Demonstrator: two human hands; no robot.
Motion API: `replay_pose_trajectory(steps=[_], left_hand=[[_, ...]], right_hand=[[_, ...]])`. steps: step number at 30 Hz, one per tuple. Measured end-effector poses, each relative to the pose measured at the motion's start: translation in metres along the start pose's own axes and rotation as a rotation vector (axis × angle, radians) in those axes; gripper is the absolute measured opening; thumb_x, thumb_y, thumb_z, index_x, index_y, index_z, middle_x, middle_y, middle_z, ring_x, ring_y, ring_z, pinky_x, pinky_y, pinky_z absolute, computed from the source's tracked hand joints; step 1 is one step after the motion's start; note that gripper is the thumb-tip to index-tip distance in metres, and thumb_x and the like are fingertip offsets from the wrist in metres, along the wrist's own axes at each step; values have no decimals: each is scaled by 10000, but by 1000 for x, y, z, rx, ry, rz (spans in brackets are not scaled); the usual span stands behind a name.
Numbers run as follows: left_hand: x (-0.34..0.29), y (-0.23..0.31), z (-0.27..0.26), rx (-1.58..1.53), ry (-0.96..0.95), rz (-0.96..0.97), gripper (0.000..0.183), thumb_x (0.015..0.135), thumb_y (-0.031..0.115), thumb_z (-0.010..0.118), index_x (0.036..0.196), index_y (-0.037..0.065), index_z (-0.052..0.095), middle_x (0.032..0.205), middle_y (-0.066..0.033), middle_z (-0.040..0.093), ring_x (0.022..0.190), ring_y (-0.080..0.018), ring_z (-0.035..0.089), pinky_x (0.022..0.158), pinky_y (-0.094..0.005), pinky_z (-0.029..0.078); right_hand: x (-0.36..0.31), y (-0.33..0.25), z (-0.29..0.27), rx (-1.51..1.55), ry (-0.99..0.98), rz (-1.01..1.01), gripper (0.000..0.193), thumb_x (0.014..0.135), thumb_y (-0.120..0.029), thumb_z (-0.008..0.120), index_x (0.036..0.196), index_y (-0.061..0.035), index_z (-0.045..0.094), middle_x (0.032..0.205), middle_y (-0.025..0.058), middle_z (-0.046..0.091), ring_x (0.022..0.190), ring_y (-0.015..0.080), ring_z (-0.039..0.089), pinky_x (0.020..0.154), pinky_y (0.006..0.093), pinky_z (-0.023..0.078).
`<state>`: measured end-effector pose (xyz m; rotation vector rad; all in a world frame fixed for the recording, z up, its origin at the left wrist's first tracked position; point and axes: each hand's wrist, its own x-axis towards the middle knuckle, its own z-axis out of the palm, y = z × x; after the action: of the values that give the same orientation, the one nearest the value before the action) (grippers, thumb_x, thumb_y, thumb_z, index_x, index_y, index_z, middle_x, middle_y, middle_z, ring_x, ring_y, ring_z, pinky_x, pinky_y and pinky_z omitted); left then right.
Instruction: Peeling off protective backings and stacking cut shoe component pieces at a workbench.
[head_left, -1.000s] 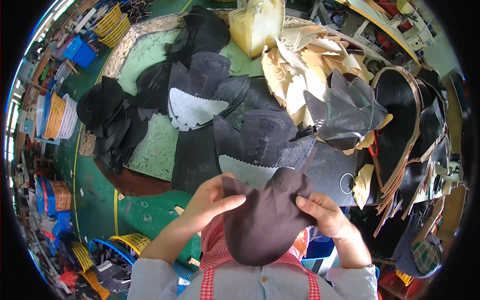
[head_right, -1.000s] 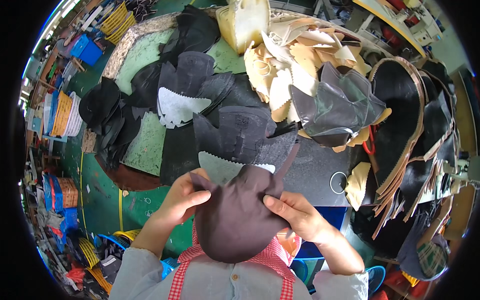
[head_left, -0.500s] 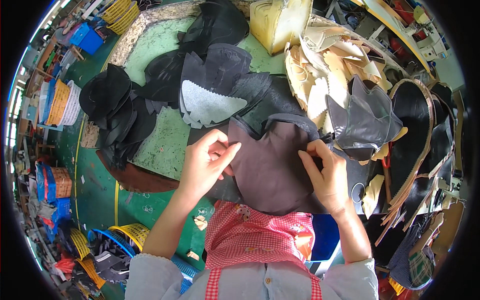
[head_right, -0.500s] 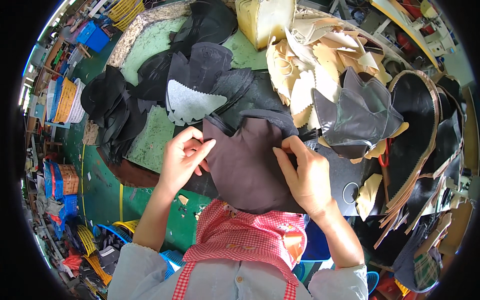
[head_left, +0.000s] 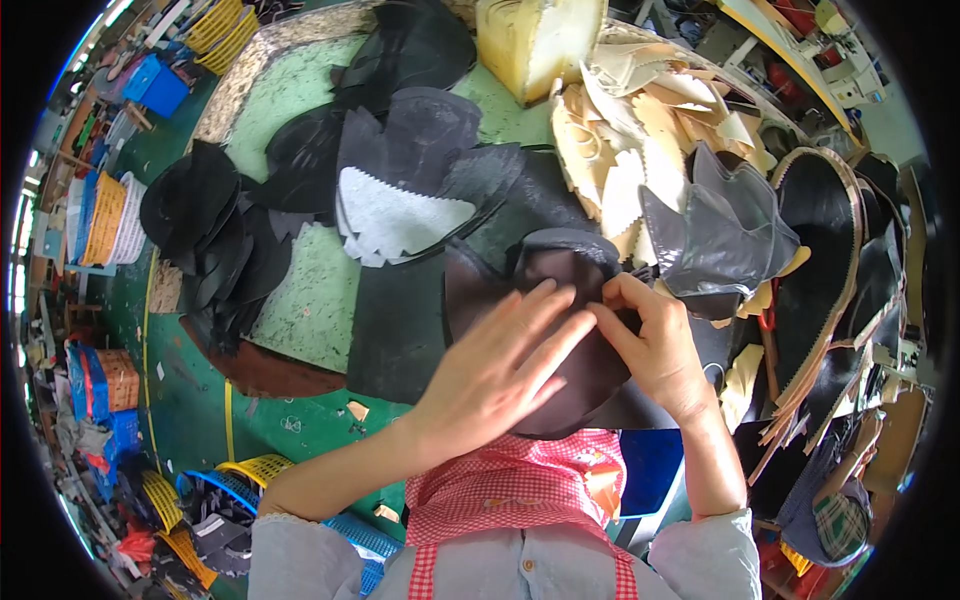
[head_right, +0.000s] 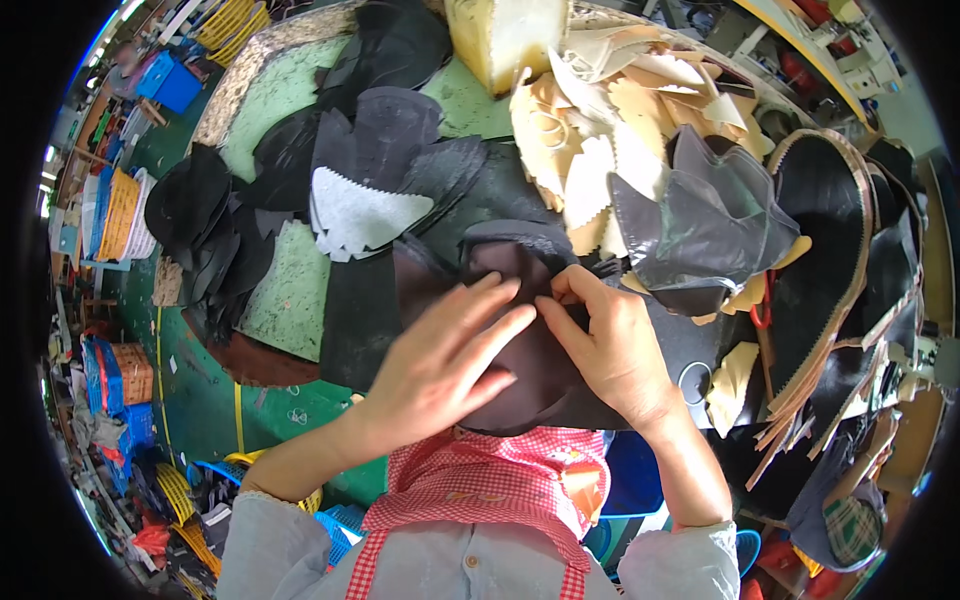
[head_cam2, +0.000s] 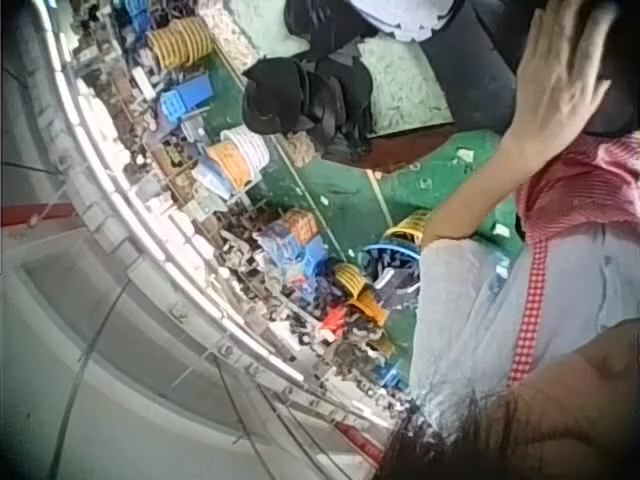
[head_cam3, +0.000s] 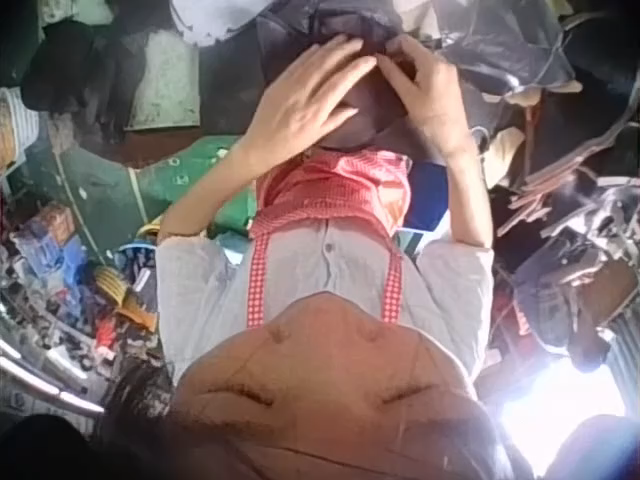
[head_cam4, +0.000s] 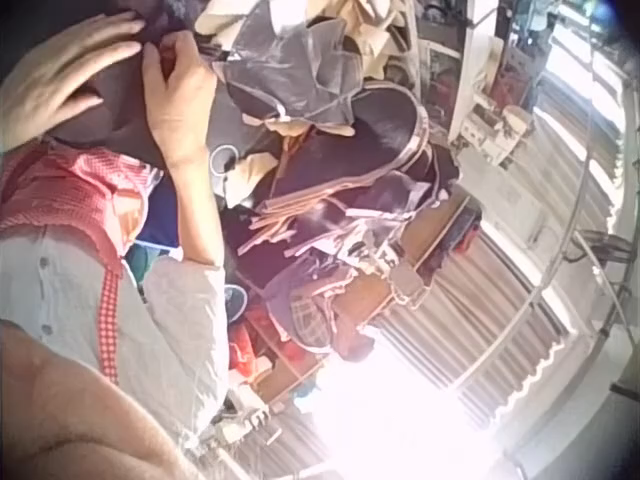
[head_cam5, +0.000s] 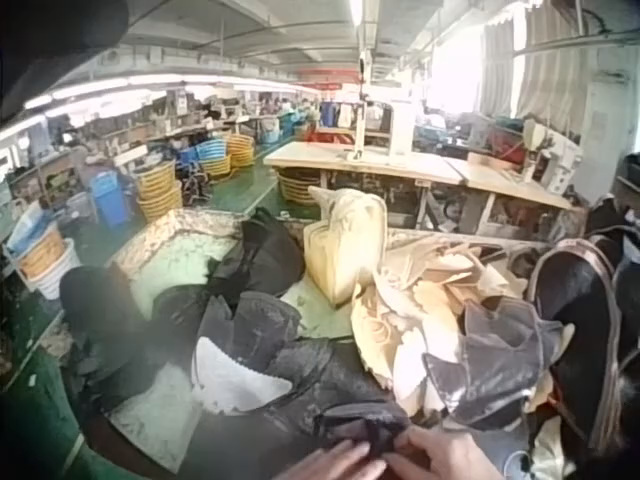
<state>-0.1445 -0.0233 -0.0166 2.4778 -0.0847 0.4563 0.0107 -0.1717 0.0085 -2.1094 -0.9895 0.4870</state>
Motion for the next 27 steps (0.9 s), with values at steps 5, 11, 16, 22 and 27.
replay_pose_trajectory(steps=[5, 11, 16, 22, 27], left_hand=[[-1, 3, 9, 221, -241, 12, 869, 860, 523, 621, 1496, -16, 376, 1575, -228, 305, 1464, -407, 283, 1185, -520, 250], [1, 7, 7, 161, -247, 63, 620, 819, 410, 715, 1408, 278, 572, 1574, -113, 360, 1435, -482, 283, 1125, -633, 288], [18, -13, 6, 212, -187, 249, 404, 872, 171, 619, 1274, 156, 659, 1398, -86, 542, 1313, -305, 514, 1129, -557, 334], [39, -31, 1, 334, -301, 37, 890, 866, 398, 594, 1534, -54, 219, 1615, -214, 224, 1510, -338, 219, 1225, -512, 148], [18, -34, 2, 423, -163, -78, 1138, 805, 629, 627, 1517, -130, 169, 1563, -324, 244, 1473, -406, 272, 1209, -523, 176]], right_hand=[[-14, 29, -20, 410, 162, 253, 246, 850, 5, 740, 1038, -11, 582, 865, 20, 593, 675, 23, 587, 566, 182, 507], [-19, 44, -9, 345, 279, 228, 259, 828, 9, 757, 1020, -8, 585, 818, 25, 612, 655, 52, 594, 550, 213, 507], [-16, 50, -7, 104, 291, 74, 258, 764, -18, 801, 953, -37, 627, 770, 40, 602, 626, 128, 566, 570, 279, 467], [-53, -1, 27, -52, -39, -631, 574, 802, -345, 771, 1258, -36, 606, 1366, 165, 571, 1305, 316, 524, 1111, 440, 413], [-44, 32, 13, -483, -25, -320, 955, 854, -590, 628, 1517, 20, 311, 1584, 210, 301, 1488, 336, 266, 1227, 498, 154]])
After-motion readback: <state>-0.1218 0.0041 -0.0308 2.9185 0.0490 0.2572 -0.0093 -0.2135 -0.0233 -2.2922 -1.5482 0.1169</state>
